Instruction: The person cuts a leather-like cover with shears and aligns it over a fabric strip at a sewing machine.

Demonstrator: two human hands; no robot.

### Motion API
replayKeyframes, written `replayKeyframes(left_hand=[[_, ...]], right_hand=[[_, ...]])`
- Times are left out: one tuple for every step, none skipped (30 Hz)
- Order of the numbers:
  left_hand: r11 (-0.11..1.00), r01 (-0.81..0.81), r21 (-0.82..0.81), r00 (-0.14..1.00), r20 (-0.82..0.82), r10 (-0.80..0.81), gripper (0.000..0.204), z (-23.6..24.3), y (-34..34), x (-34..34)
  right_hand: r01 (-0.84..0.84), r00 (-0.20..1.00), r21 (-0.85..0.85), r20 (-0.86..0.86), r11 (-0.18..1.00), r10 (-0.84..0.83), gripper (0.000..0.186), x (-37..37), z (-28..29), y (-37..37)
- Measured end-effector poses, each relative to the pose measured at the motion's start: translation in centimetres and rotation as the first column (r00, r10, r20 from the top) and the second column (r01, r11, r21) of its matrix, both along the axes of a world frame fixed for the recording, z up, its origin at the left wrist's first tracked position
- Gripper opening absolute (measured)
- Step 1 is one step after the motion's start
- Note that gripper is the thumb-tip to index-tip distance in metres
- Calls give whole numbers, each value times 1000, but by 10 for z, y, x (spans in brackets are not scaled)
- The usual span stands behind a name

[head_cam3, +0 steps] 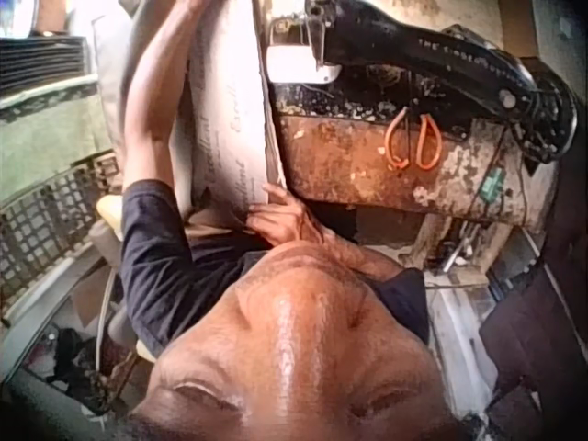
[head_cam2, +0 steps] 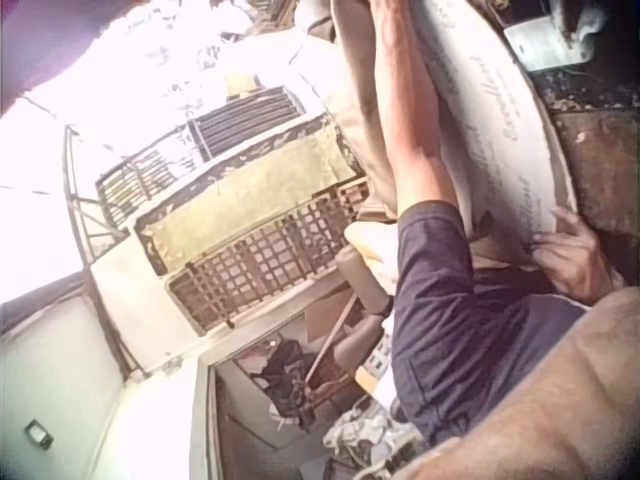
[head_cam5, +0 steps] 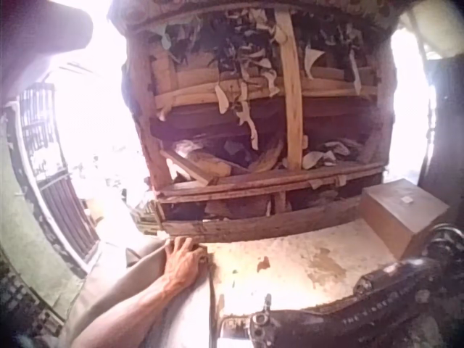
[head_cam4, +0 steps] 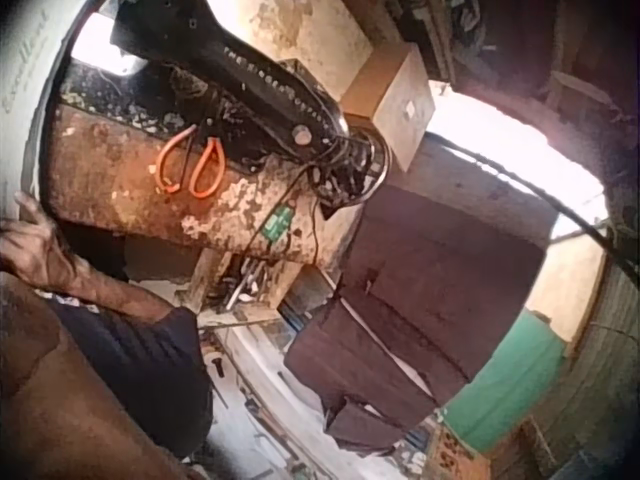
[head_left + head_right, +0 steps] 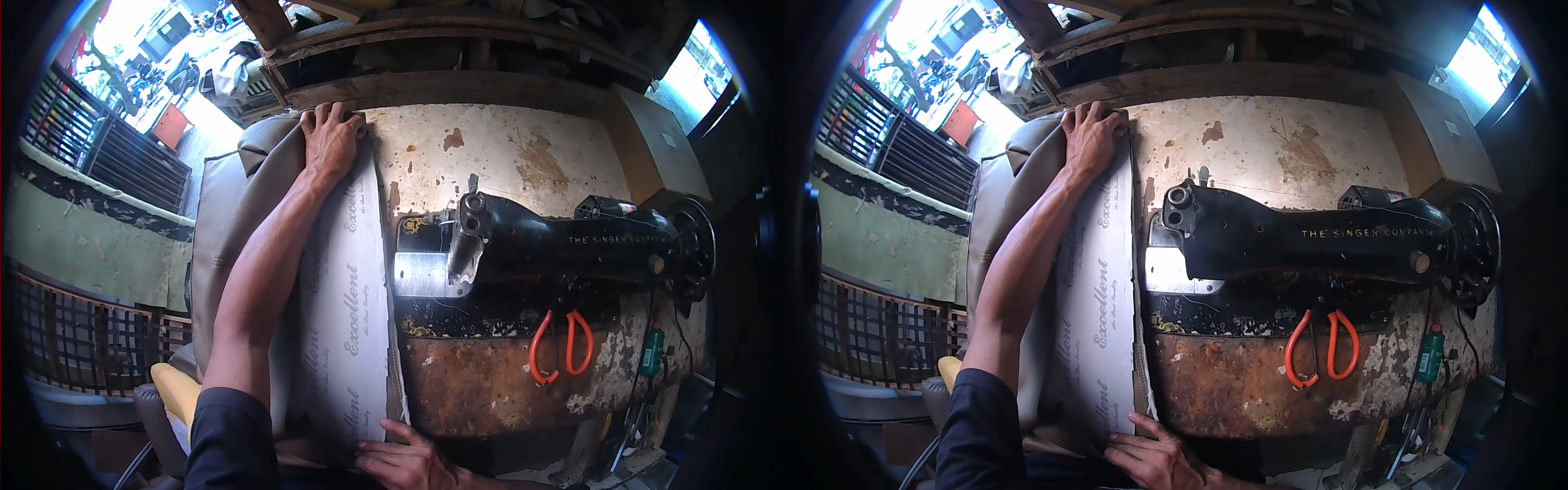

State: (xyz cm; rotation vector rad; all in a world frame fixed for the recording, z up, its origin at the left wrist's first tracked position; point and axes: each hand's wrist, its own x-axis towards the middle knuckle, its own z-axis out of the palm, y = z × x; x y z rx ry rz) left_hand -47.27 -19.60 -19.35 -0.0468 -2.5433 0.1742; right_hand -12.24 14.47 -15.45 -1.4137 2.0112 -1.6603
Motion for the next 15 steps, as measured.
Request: replayKeyframes(left_hand=[[1000,10,11,1000,3,-10,17,1,0,0],[1000,20,23,1000,6,-20,18,1,0,0],[1000,18,26,1000,6,-18,18,1,0,1],[999,18,30,999,30,-19,18,1,0,1],[999,18,34,998,54,-20,18,1,1,0],[999,18,38,999,50,-20,18,0,1,-1],[1000,8,19,999,42,-8,19,0,1,0],[1000,-3,0,999,33,3,20,-1,0,1],[1000,-10,-1,999,38,10,21,-1,-2,2],[1000,-10,5,999,33,10,21,-2,-1,2],[1000,-16,1,1000,23,16,21,-2,0,1],[1000,-22,-4,1000,13,22,21,-2,0,1],[1000,-24,0,1000,10,24,21,-1,2,1],[1000,-26,6,999,19,26,21,-1,4,1],[1000,-29,13,999,29,28,21,0,7,1]], right_hand=[[-4,1000,-5,-8,1000,4,14,0,-1,0],[-6,1000,-4,-8,1000,5,14,0,-1,0],[2,1000,-4,-2,1000,-2,14,0,0,0],[10,1000,-4,1,1000,-10,14,0,0,-1],[9,1000,-2,-3,1000,-9,14,0,0,-1],[11,1000,2,5,1000,-11,14,1,-1,-1],[6,1000,-2,18,1000,-6,14,2,-2,0],[-1,1000,-8,18,1000,1,14,2,-3,1],[-6,999,-15,37,1000,6,14,2,-4,2],[-5,999,-10,51,1000,5,15,3,-5,1],[-6,999,-5,46,1000,6,15,4,-7,1],[7,999,-12,41,1000,-7,14,6,-10,0],[19,999,-21,36,1000,-18,14,5,-10,-1],[16,999,-18,32,1000,-16,14,5,-10,0],[22,999,-16,33,1000,-21,14,4,-9,0]])
